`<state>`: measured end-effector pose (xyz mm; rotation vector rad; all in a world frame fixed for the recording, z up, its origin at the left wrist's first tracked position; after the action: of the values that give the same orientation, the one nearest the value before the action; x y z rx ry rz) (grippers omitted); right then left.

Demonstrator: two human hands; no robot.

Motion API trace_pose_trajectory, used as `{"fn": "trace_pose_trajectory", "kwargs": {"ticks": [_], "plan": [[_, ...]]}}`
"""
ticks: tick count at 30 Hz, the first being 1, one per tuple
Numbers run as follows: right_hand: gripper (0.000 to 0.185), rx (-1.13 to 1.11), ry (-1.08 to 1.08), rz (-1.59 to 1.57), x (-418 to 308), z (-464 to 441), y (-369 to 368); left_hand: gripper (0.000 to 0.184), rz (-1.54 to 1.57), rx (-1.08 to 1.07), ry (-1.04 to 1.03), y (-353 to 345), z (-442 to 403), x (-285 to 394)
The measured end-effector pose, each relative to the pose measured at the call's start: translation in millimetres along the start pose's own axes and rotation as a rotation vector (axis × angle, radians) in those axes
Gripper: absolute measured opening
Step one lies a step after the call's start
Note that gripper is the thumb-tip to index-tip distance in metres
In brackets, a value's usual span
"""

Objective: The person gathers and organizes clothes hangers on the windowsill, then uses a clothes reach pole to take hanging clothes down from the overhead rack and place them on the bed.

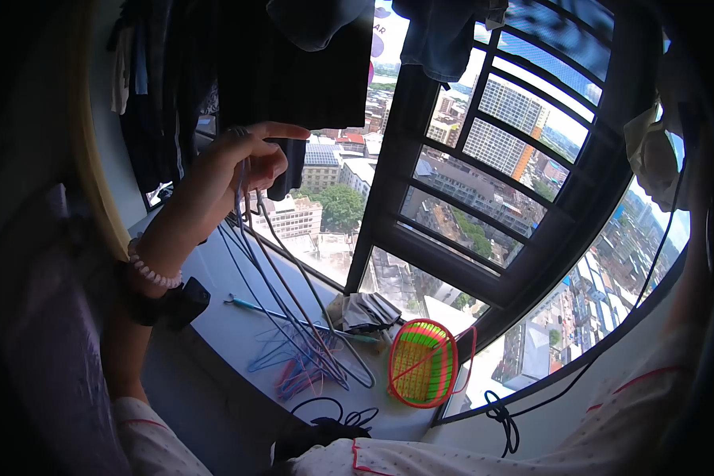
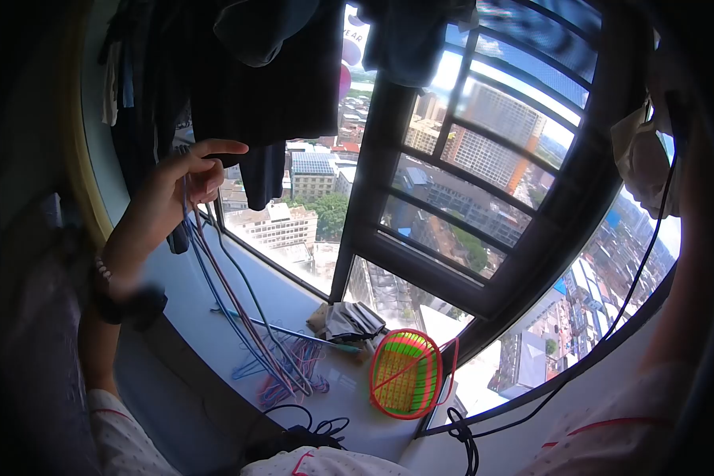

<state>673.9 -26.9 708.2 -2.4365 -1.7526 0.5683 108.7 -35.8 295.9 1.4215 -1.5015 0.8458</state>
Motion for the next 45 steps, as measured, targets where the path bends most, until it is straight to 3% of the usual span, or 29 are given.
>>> {"fn": "trace_pose_trajectory", "kwargs": {"ticks": [8,12,15,19,20,21,24,26,30,34,42,45], "plan": [[0.029,0.066,0.325,0.414,-3,118,26,0.035,-0.008,0.122,-0.019,48,16,16],[0.031,0.123,0.495,0.634,-22,237,47,0.035,0.044,0.262,-0.004,65,69,-27],[0.033,0.135,0.503,0.781,-24,339,70,0.031,0.065,0.396,0.024,75,123,-76],[0.037,-0.026,0.206,0.996,-5,479,106,0.028,-0.04,0.379,0.049,56,194,-88],[0.031,-0.242,0.093,1.087,-5,505,104,0.023,-0.06,0.267,0.051,40,213,-85],[0.029,-0.194,-0.243,1.018,13,535,128,0.019,-0.074,0.158,0.055,25,226,-79],[0.031,-0.386,-0.505,0.853,40,599,126,0.011,-0.196,-0.582,-0.129,-62,235,-50],[0.031,-0.432,-0.599,0.682,57,635,154,0.012,-0.138,-0.718,-0.222,-90,245,-41],[0.028,-0.298,-0.725,0.53,64,655,175,0.013,-0.089,-0.725,-0.326,-108,266,-28],[0.03,-0.227,-0.693,0.551,67,639,184,0.015,-0.077,-0.705,-0.394,-113,291,-14],[0.028,-0.392,-0.737,0.383,77,661,164,0.018,-0.077,-0.571,-0.59,-99,384,25],[0.03,-0.33,-0.785,0.331,78,693,160,0.019,0.065,-0.383,-0.761,-61,465,21]]}}
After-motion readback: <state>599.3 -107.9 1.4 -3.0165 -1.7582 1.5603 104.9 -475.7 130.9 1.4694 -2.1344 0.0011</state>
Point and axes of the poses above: each hand's wrist, its own z-axis away from the middle knuckle, its own y-axis out of the back of the hand, x = y × z, the point moved 6 cm from there along -z, towards the middle knuckle, and after that the axes turned 6 degrees about y, right-handed, at the moved point
